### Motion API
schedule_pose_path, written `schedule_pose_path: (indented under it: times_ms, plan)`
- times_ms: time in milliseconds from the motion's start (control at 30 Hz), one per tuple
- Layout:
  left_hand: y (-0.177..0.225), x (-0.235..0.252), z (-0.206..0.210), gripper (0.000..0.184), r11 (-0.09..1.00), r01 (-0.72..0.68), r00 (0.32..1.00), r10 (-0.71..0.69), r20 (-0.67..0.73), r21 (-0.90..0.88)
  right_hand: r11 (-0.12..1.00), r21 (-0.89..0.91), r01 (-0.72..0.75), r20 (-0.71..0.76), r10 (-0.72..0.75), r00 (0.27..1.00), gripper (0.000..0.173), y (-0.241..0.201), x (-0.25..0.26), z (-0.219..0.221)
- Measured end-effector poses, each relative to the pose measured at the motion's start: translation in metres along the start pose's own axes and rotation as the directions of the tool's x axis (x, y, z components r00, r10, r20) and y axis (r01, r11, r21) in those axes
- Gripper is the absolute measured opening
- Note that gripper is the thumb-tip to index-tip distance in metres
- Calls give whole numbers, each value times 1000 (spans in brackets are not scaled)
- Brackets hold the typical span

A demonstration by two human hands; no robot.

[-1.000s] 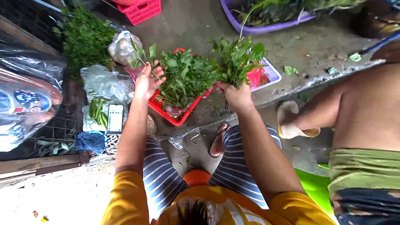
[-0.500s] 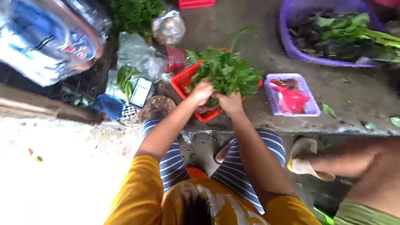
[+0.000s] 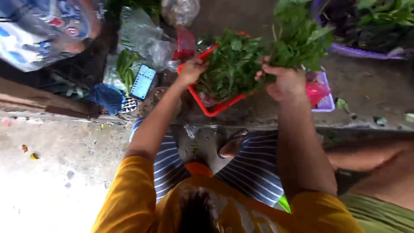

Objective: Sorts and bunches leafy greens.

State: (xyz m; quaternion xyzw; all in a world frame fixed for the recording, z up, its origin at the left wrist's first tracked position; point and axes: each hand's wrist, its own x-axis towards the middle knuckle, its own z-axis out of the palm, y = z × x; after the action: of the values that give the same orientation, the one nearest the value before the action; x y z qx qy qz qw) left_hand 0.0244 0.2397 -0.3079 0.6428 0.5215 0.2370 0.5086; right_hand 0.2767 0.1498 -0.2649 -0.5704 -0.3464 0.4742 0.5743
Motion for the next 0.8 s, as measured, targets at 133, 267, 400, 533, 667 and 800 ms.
schedule_pose_path:
  times_ms: [133,267,400,533,667,800]
  plan:
    - [-36,29,26,36,942,182,973,-214,89,282,998,-9,-57,-8,57,998,20,17,-2,-12]
    - [-37,37,89,39,856,515,829,-512,223,50,996,-74,-47,16,49,999,19,21,-2,-13]
    - [-49,43,139,49,790,608,794,-603,82,-83,995,-94,-32,-44,28,999,20,23,-1,-17]
    - [-30,36,154,51,891,366,925,-380,0,268,997,-77,-21,-104,13,995,20,17,1,-27]
    - [-35,48,170,37,906,251,941,-311,134,342,998,-57,-12,-107,6,994,21,15,-2,-30]
    - [-20,38,154,28,982,190,979,-189,79,-5,998,-58,-31,-111,24,994,23,18,-2,-32]
